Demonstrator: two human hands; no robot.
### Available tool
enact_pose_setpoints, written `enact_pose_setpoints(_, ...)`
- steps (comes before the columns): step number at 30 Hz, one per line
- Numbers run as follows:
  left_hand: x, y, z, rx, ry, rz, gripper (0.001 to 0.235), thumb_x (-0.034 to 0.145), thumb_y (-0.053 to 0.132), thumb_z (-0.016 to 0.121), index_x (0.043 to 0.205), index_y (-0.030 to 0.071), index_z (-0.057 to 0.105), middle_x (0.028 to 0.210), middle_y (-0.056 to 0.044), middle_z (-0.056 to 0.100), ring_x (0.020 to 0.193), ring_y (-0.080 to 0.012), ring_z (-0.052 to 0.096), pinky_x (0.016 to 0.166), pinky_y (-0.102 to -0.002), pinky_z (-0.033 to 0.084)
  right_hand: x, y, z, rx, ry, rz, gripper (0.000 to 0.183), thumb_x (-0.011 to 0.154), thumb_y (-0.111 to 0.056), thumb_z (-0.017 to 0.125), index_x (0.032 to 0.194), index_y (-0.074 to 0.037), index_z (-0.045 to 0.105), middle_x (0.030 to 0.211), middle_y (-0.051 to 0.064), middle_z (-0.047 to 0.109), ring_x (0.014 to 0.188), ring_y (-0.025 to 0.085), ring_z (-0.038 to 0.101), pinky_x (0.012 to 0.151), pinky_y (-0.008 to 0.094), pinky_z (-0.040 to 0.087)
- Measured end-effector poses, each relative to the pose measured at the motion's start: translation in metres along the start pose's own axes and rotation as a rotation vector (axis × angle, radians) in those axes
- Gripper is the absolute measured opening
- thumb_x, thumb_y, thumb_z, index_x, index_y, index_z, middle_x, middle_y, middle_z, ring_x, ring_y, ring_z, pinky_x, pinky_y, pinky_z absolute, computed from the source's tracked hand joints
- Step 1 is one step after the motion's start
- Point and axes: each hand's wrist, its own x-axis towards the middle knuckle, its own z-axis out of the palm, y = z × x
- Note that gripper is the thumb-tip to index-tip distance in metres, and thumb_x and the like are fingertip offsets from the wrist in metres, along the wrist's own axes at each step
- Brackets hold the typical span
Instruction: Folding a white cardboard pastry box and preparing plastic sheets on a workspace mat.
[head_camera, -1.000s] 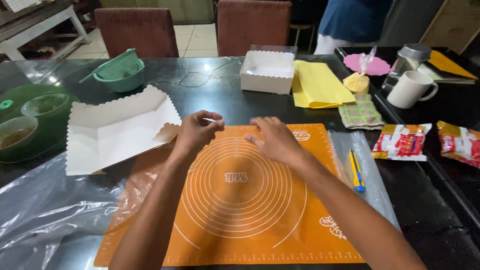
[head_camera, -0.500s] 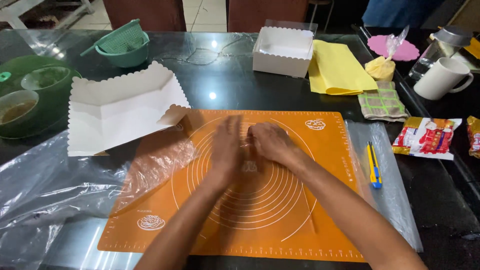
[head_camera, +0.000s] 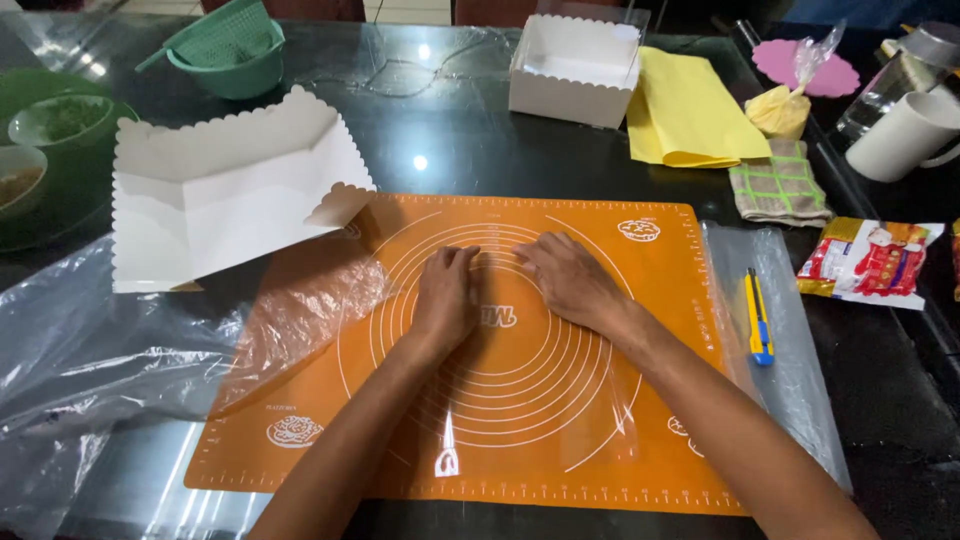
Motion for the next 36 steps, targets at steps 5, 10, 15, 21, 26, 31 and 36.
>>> enact_pose_setpoints(5, -0.005, 0.007, -0.003, 0.093, 0.006, 0.103, 0.049, 0.086, 0.0, 0.06, 0.135, 0.005, 0.056, 0.126, -0.021, 0.055, 0.119, -0.0407, 0.05, 0.106, -0.05, 0.04, -0.005, -0.003, -0.003, -0.184, -0.151, 0.049, 0.052, 0.085, 0.003, 0.056, 0.137, -0.004, 0.058, 0.116, 0.013, 0.059, 0.11, 0.032, 0.056, 0.099, 0.045, 0.047)
enact_pose_setpoints(10, -0.004, 0.027, -0.012, 0.19, -0.031, 0.088, 0.05, 0.084, 0.001, 0.06, 0.133, 0.007, 0.055, 0.123, -0.018, 0.052, 0.118, -0.0376, 0.049, 0.105, -0.048, 0.038, -0.007, -0.007, -0.013, -0.159, -0.245, 0.088, 0.059, 0.082, 0.003, 0.058, 0.14, -0.004, 0.051, 0.12, 0.013, 0.056, 0.112, 0.032, 0.054, 0.101, 0.044, 0.045)
enact_pose_setpoints(15, -0.004, 0.037, -0.02, 0.323, -0.092, 0.104, 0.051, 0.079, 0.001, 0.061, 0.129, 0.008, 0.056, 0.12, -0.017, 0.053, 0.12, -0.034, 0.049, 0.105, -0.047, 0.035, -0.012, -0.01, -0.013, -0.273, -0.198, 0.053, 0.041, 0.084, 0.008, 0.057, 0.123, -0.004, 0.058, 0.115, 0.012, 0.058, 0.108, 0.03, 0.058, 0.096, 0.043, 0.049)
enact_pose_setpoints(21, -0.006, 0.032, -0.007, 0.538, -0.087, 0.215, 0.031, 0.087, 0.008, 0.06, 0.116, 0.003, 0.055, 0.115, -0.019, 0.058, 0.118, -0.0339, 0.054, 0.109, -0.048, 0.035, -0.016, -0.038, -0.023, -0.414, -0.407, 0.22, 0.026, 0.097, 0.001, 0.054, 0.123, -0.004, 0.056, 0.113, 0.013, 0.064, 0.112, 0.029, 0.063, 0.102, 0.042, 0.051)
enact_pose_setpoints(26, -0.01, 0.039, -0.014, 0.518, -0.128, 0.22, 0.034, 0.095, 0.018, 0.058, 0.124, 0.002, 0.052, 0.114, -0.019, 0.061, 0.114, -0.0348, 0.058, 0.109, -0.052, 0.035, -0.046, -0.027, 0.011, -0.406, -0.237, 0.124, 0.062, 0.096, -0.013, 0.051, 0.151, 0.008, 0.031, 0.153, 0.031, 0.037, 0.143, 0.043, 0.035, 0.118, 0.05, 0.028)
enact_pose_setpoints(31, -0.01, 0.056, -0.019, 0.459, -0.199, 0.158, 0.053, 0.096, 0.034, 0.053, 0.136, -0.001, 0.048, 0.123, -0.023, 0.058, 0.12, -0.0376, 0.053, 0.111, -0.057, 0.028, -0.038, -0.053, 0.0, -0.243, -0.448, 0.366, 0.08, 0.106, -0.049, 0.035, 0.158, 0.005, 0.009, 0.164, 0.032, 0.007, 0.153, 0.045, 0.005, 0.122, 0.054, 0.008)
enact_pose_setpoints(36, -0.023, 0.022, 0.028, 0.568, -0.112, 0.175, 0.059, 0.105, 0.041, 0.039, 0.142, -0.005, 0.043, 0.15, -0.03, 0.043, 0.145, -0.0473, 0.033, 0.12, -0.054, 0.017, -0.047, -0.049, 0.011, -0.26, -0.39, 0.318, 0.082, 0.106, -0.052, 0.034, 0.157, 0.008, 0.009, 0.163, 0.036, 0.007, 0.152, 0.05, 0.004, 0.122, 0.055, 0.008)
